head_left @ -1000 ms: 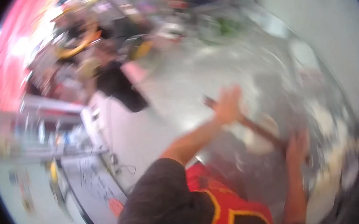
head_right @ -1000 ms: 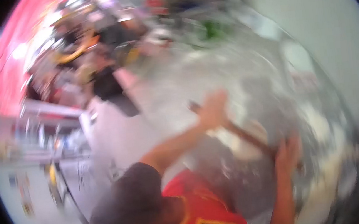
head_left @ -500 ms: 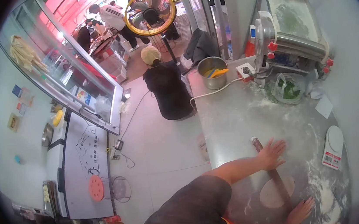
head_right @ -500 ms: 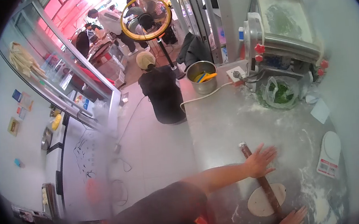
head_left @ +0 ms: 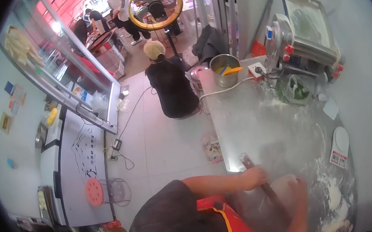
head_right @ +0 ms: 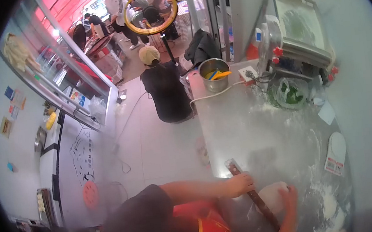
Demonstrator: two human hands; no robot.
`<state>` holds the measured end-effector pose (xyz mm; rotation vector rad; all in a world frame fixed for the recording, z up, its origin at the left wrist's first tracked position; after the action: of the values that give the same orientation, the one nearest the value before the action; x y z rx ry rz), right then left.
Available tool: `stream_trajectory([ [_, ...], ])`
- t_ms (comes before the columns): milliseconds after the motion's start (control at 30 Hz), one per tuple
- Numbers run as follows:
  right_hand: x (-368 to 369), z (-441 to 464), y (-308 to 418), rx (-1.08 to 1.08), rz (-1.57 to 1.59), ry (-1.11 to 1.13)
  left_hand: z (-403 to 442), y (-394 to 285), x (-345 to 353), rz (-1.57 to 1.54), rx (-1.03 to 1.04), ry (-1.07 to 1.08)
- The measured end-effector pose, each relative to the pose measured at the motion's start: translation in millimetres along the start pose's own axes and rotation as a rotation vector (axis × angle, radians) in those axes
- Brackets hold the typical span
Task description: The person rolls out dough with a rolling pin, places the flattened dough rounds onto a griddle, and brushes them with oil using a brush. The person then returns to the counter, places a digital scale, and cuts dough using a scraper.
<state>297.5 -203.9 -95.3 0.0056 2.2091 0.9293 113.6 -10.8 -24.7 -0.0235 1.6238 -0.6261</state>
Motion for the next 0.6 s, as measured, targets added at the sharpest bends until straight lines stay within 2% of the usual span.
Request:
stream_trajectory([
  [33, -2.6, -7.4, 53.8, 0.075, 0.012, 0.085, -9.4, -2.9, 1.3, -0.030, -0.039, 0.001],
  [133, 72.3, 53.9, 60.3, -0.293, -0.343, 0.161, -27.3, -10.4, 7.9, -0.097, -0.160, 0.056],
  [167, 72.4, 40.3, 100.4, -0.240, -0.265, 0.240, -27.6, -9.5, 8.5, -0.105, -0.200, 0.116],
  [200, 72.1, 39.1, 109.4, -0.165, -0.360, 0.203, -27.8, -6.0, 15.9, -0.082, -0.212, 0.041],
  [233, 57.3, 29.3, 107.2, -0.103, -0.216, 0.096, -28.4, -1.8, 24.2, -0.075, -0.217, -0.023],
  [267, 46.6, 27.9, 79.0, -0.061, -0.139, -0.013, -22.5, -9.9, -4.0, 0.043, -0.249, 0.091],
  [333, 27.7, -15.1, 25.8, 0.127, -0.022, -0.029, -21.0, -14.5, -8.6, 0.084, -0.218, 0.035],
  [367, 23.7, -48.7, 13.1, 0.247, -0.009, -0.003, -17.3, -14.2, -6.8, 0.102, -0.271, 0.209],
  [467, 31.6, -154.1, -14.4, 0.258, -0.018, -0.196, -19.2, -13.9, 3.6, 0.074, -0.203, 0.048],
  [533, 45.5, -206.4, -17.9, 0.228, -0.343, -0.446, -17.5, -13.5, 5.7, 0.062, -0.233, -0.087],
  [567, 49.9, -221.4, -19.1, 0.201, -0.511, -0.558, -10.6, -13.1, 12.7, 0.088, -0.275, -0.077],
  [600, 56.3, -222.0, -35.3, 0.247, -0.445, -0.517, -3.3, -12.1, 19.0, 0.117, -0.315, -0.065],
])
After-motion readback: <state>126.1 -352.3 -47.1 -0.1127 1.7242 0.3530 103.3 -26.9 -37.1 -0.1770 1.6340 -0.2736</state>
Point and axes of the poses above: each hand's wrist, its own z-axis towards the middle knuckle, its own x-axis out of the palm, y = z × x, the point moved 7 cm from there along z, towards the middle knuckle, and after that the axes turned 15 degrees about y, right-handed, at the moved point
